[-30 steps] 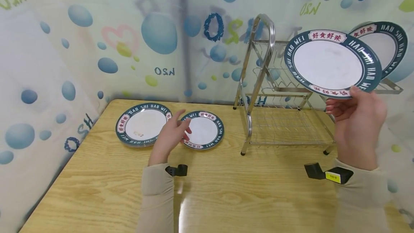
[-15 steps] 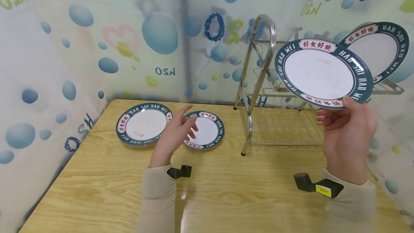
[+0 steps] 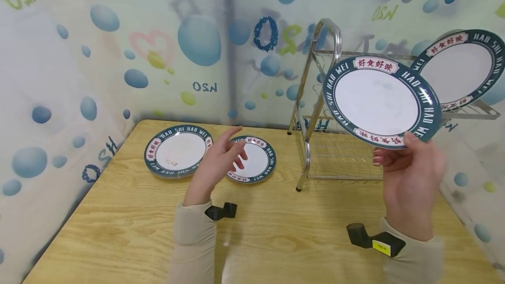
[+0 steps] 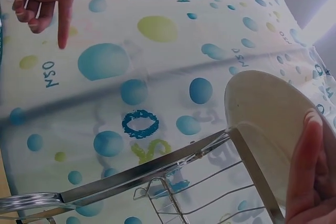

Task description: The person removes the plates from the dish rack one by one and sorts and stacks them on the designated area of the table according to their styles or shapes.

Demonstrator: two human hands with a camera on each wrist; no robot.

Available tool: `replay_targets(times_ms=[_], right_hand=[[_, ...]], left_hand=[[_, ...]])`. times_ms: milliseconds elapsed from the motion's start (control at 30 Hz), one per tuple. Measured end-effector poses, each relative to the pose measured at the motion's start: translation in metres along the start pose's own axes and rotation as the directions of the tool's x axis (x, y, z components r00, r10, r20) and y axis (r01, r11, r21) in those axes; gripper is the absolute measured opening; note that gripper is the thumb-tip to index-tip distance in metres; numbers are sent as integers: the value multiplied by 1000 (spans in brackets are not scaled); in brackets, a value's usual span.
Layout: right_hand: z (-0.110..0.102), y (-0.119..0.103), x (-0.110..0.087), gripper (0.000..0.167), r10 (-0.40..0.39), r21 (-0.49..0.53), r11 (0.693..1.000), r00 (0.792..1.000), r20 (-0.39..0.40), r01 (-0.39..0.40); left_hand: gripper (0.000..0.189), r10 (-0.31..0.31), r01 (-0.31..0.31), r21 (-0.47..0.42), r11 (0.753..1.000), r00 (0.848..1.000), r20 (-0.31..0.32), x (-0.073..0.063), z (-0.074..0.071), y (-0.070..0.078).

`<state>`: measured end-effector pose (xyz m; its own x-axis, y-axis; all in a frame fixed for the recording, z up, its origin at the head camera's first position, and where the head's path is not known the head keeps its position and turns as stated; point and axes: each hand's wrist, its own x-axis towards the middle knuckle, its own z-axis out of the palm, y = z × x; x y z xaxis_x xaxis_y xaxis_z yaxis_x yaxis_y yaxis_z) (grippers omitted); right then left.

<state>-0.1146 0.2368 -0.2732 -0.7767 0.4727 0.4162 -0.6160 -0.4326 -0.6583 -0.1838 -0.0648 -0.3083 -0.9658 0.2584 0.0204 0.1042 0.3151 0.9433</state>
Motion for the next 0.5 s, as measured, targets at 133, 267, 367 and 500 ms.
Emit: replay_targets(times_ms=[133, 267, 367, 500], right_hand=[[1, 4, -3, 37, 16, -2, 1000, 1000, 5, -16], [3, 7, -5, 36, 20, 23, 1000, 1000, 22, -21], [6, 8, -8, 36, 36, 31, 999, 999, 25, -37], [11, 11, -14, 35, 54, -30, 998, 998, 43, -53]], left_hand=[[42, 21, -21, 13, 1000, 1000, 5, -4, 2, 7], [42, 45, -45, 6, 999, 999, 25, -6, 3, 10], [41, 63, -63, -6, 998, 997, 53, -3, 5, 7], [38, 91, -90, -17, 996, 992, 83, 5, 11, -5]])
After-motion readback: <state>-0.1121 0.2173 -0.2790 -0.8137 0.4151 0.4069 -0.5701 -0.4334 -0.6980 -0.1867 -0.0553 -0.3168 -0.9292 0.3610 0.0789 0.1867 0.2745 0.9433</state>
